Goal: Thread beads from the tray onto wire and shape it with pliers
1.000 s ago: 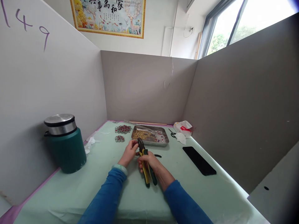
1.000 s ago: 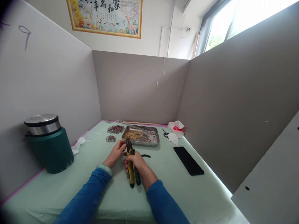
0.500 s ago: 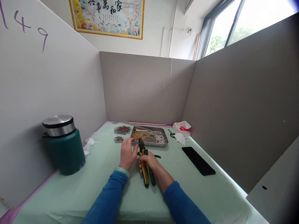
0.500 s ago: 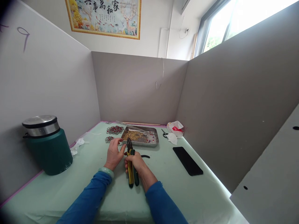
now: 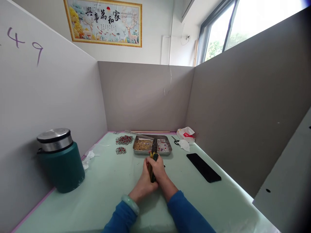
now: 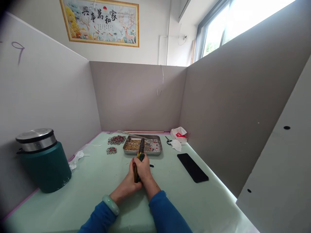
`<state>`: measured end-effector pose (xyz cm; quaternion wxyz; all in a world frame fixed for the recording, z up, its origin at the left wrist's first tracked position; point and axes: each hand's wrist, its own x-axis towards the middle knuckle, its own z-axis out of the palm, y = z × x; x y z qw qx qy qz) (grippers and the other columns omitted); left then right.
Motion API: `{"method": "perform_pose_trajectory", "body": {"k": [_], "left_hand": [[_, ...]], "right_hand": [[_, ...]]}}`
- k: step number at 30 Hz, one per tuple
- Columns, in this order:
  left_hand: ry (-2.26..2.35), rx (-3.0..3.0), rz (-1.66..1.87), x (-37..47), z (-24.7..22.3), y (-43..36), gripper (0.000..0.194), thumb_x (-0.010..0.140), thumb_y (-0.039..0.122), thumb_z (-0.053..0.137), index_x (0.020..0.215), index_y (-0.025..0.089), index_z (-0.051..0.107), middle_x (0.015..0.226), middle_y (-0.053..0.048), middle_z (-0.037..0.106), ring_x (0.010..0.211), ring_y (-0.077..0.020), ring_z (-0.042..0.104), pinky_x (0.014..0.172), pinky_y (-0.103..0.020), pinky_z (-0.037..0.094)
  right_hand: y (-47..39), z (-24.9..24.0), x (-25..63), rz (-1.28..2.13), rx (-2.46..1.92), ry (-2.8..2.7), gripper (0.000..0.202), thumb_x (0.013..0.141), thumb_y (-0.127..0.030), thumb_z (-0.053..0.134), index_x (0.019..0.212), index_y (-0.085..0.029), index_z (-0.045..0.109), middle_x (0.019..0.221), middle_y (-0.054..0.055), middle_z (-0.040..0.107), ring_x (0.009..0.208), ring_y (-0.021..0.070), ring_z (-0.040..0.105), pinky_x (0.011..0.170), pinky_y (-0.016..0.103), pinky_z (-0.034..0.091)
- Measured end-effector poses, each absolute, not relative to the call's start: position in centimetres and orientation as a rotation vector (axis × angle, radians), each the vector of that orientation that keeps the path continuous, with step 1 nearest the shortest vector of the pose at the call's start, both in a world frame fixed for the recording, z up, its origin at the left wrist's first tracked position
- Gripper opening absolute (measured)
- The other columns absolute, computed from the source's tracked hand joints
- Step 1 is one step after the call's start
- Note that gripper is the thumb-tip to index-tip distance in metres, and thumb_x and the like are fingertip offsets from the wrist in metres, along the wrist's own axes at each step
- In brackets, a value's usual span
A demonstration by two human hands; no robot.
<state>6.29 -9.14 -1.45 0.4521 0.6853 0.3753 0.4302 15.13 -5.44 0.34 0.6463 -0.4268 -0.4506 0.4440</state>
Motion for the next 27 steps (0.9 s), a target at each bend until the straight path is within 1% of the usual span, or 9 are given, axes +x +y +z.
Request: {"method": "perform_pose_trajectory", "body": {"k": [2,6,8,11,13,18,22,24,27], "left_hand": [[1.199,1.803,1.045,6.9,-1.4,-9.3,0.11,0.057,0.01,0.064,0.143,0.011,-0.003,0.14,-0.022,0.035,0.127,-0.0322,0.038,0.101,-0.04,0.035],[1.684,1.887,0.886,7.8,-0.8,-9.8,0.093,0.067,0.012,0.059,0.141,0.004,0.003,0.133,-0.025,0.045,0.119,-0.0313,0.047,0.094,-0.038,0.036],[1.795,1.906,0.823,8.0,-0.4,-9.9,0.075,0.074,0.017,0.054,0.138,0.006,0.018,0.127,-0.022,0.052,0.113,-0.0281,0.053,0.091,-0.036,0.037],[1.879,1.93,0.7,7.8,0.0,-10.0,0.041,0.08,0.026,0.049,0.118,0.012,0.046,0.105,-0.016,0.065,0.101,-0.0259,0.06,0.085,-0.035,0.037],[1.918,1.961,0.657,7.6,0.0,-9.9,0.031,0.081,0.028,0.048,0.108,0.014,0.053,0.097,-0.014,0.067,0.095,-0.0264,0.061,0.081,-0.035,0.037],[1.96,2.026,0.7,7.3,0.1,-9.5,0.03,0.081,0.029,0.047,0.106,0.016,0.056,0.104,-0.016,0.065,0.101,-0.0287,0.057,0.079,-0.036,0.037],[1.929,1.983,0.734,7.2,0.1,-9.3,0.037,0.081,0.028,0.046,0.115,0.014,0.05,0.099,-0.014,0.068,0.092,-0.0278,0.062,0.075,-0.036,0.037],[1.93,1.965,0.762,7.1,0.1,-9.3,0.037,0.083,0.029,0.045,0.115,0.013,0.049,0.099,-0.015,0.068,0.091,-0.0283,0.063,0.075,-0.035,0.038],[1.929,1.949,0.793,7.0,0.1,-9.3,0.034,0.085,0.029,0.043,0.114,0.013,0.05,0.102,-0.015,0.068,0.094,-0.0271,0.062,0.075,-0.034,0.038]], "right_hand": [[-5.5,0.4,15.1,0.96,-0.985,-1.034,0.042,0.065,-0.029,0.061,0.103,-0.014,0.056,0.067,0.0,0.06,0.061,0.0158,0.056,0.06,0.027,0.047],[-5.8,0.7,14.8,0.919,-1.01,-1.084,0.041,0.067,-0.03,0.06,0.105,-0.015,0.055,0.067,0.0,0.061,0.062,0.0167,0.056,0.061,0.027,0.047],[-5.9,0.8,14.6,0.902,-1.022,-1.123,0.041,0.069,-0.03,0.059,0.106,-0.015,0.054,0.067,0.001,0.061,0.061,0.0168,0.056,0.06,0.027,0.046],[-6.0,0.7,14.3,0.839,-1.022,-1.189,0.039,0.072,-0.031,0.057,0.107,-0.015,0.052,0.067,0.002,0.061,0.06,0.0168,0.057,0.059,0.027,0.046],[-6.0,0.6,14.1,0.785,-1.001,-1.225,0.037,0.074,-0.031,0.055,0.108,-0.015,0.052,0.067,0.002,0.061,0.06,0.0163,0.057,0.059,0.027,0.046],[-5.9,0.9,13.9,0.818,-0.97,-1.218,0.033,0.072,-0.026,0.055,0.104,-0.016,0.052,0.067,-0.001,0.059,0.061,0.015,0.056,0.063,0.027,0.046],[-5.8,1.6,13.4,1.04,-0.964,-1.123,0.028,0.063,-0.022,0.059,0.09,-0.017,0.055,0.07,-0.001,0.058,0.06,0.0131,0.054,0.059,0.025,0.045],[-5.7,1.9,12.9,1.109,-0.975,-1.068,0.025,0.06,-0.022,0.06,0.084,-0.017,0.056,0.067,-0.002,0.057,0.057,0.0125,0.051,0.057,0.024,0.043],[-5.4,2.1,12.2,1.124,-1.04,-1.005,0.027,0.061,-0.026,0.061,0.086,-0.016,0.059,0.061,-0.002,0.056,0.055,0.0132,0.051,0.054,0.025,0.042]]}}
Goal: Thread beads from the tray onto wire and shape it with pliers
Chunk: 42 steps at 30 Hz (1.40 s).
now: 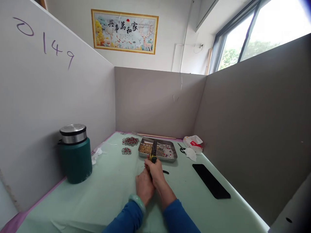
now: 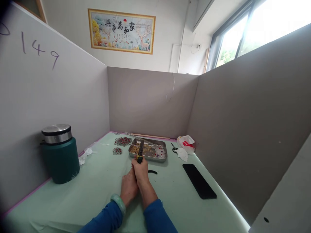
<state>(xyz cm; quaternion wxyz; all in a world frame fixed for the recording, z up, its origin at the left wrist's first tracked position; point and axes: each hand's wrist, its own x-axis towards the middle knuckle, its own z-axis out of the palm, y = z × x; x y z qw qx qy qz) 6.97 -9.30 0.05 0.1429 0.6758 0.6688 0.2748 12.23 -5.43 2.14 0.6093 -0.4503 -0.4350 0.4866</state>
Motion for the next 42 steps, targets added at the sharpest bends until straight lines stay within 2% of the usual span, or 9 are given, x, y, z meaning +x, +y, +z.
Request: {"method": "perform_pose_trajectory", "body": {"k": [6,10,15,24,31,42], "left_hand": [[1.902,1.959,0.826,6.8,-0.1,-8.6,0.031,0.086,0.029,0.043,0.111,0.015,0.052,0.105,-0.013,0.067,0.096,-0.0262,0.062,0.078,-0.034,0.037],[1.907,1.9,0.845,6.8,-0.1,-8.0,0.042,0.083,0.029,0.048,0.122,0.013,0.046,0.107,-0.014,0.067,0.094,-0.026,0.063,0.078,-0.033,0.039],[1.94,1.867,0.863,6.9,0.2,-7.8,0.043,0.082,0.027,0.047,0.122,0.011,0.047,0.101,-0.016,0.069,0.092,-0.027,0.064,0.079,-0.035,0.039],[1.952,1.886,0.809,6.8,0.4,-7.3,0.033,0.083,0.026,0.045,0.11,0.013,0.057,0.101,-0.015,0.068,0.093,-0.0254,0.064,0.08,-0.034,0.039],[1.933,1.882,0.859,6.7,0.3,-7.2,0.035,0.081,0.027,0.046,0.11,0.011,0.056,0.092,-0.017,0.069,0.088,-0.029,0.065,0.078,-0.036,0.04],[1.974,1.866,0.852,6.8,0.1,-7.4,0.027,0.081,0.028,0.046,0.101,0.013,0.058,0.094,-0.016,0.07,0.088,-0.0257,0.065,0.08,-0.035,0.04]], "right_hand": [[-4.6,2.2,11.9,0.968,-1.139,-1.11,0.023,0.068,-0.04,0.06,0.071,-0.017,0.058,0.058,0.001,0.057,0.054,0.016,0.053,0.052,0.026,0.042],[-3.8,2.2,12.4,0.917,-1.175,-1.213,0.025,0.069,-0.045,0.059,0.07,-0.02,0.058,0.056,0.002,0.059,0.056,0.0188,0.057,0.052,0.027,0.042],[-3.0,2.0,12.9,0.839,-1.249,-1.32,0.022,0.069,-0.041,0.06,0.068,-0.02,0.06,0.056,0.004,0.061,0.061,0.0209,0.06,0.054,0.027,0.042],[-2.7,2.1,13.0,0.667,-1.347,-1.422,0.019,0.069,-0.037,0.059,0.068,-0.019,0.062,0.063,0.005,0.064,0.066,0.0218,0.06,0.06,0.028,0.042],[-2.5,2.3,12.7,0.638,-1.397,-1.416,0.014,0.068,-0.031,0.056,0.059,-0.019,0.058,0.057,0.005,0.062,0.059,0.0205,0.057,0.056,0.027,0.039],[-2.4,1.8,13.0,0.753,-1.306,-1.341,0.019,0.067,-0.032,0.055,0.053,-0.018,0.054,0.053,0.004,0.058,0.052,0.0172,0.053,0.051,0.027,0.039]]}}
